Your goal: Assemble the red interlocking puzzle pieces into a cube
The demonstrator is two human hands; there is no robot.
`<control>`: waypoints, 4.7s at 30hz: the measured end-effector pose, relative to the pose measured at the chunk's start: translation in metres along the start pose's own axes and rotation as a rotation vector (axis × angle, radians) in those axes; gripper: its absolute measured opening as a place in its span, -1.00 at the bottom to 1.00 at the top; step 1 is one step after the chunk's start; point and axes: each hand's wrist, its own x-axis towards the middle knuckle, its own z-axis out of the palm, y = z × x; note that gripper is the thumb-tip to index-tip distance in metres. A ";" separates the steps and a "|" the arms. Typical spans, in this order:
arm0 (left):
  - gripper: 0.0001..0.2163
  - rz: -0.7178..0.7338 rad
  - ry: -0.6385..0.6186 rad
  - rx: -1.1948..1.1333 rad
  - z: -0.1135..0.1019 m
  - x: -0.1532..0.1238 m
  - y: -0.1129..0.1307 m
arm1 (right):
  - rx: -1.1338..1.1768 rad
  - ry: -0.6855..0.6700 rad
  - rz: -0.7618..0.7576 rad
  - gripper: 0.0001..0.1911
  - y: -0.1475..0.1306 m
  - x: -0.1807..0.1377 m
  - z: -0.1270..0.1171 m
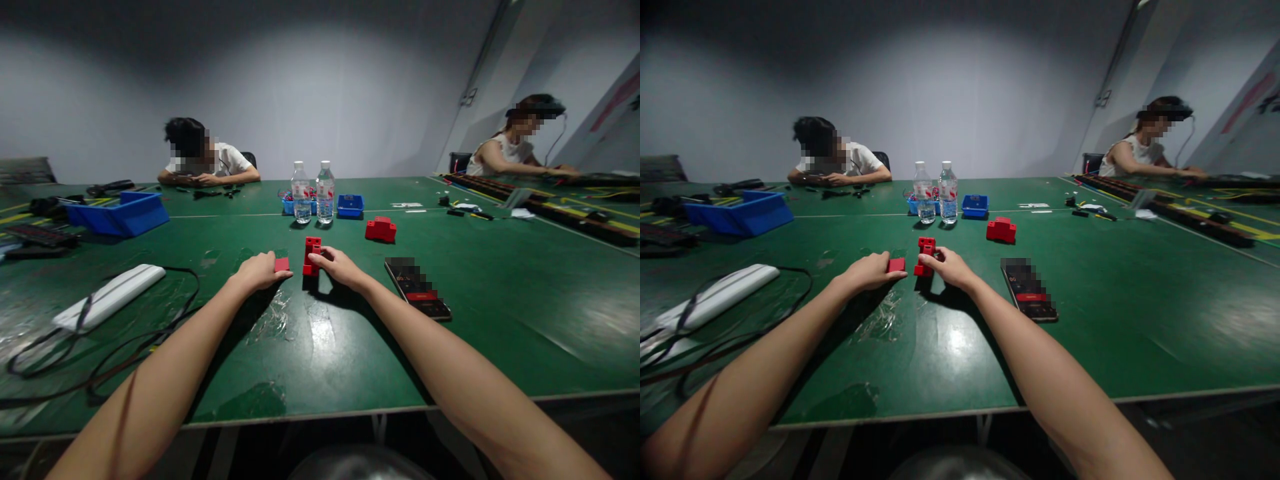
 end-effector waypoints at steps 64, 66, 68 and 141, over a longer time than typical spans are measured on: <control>-0.06 0.553 0.000 -0.882 0.031 0.010 0.022 | -0.316 0.462 0.018 -0.66 0.011 0.003 -0.003; -0.06 0.554 0.002 -0.878 0.031 0.010 0.022 | -0.160 0.516 0.054 -0.67 0.011 0.006 -0.002; -0.06 0.561 0.011 -0.875 0.031 0.010 0.022 | 0.036 0.536 0.094 -0.70 0.011 0.009 -0.001; -0.14 0.599 -0.026 -0.917 0.029 0.008 0.024 | 0.749 0.254 0.360 -0.40 -0.006 0.006 -0.005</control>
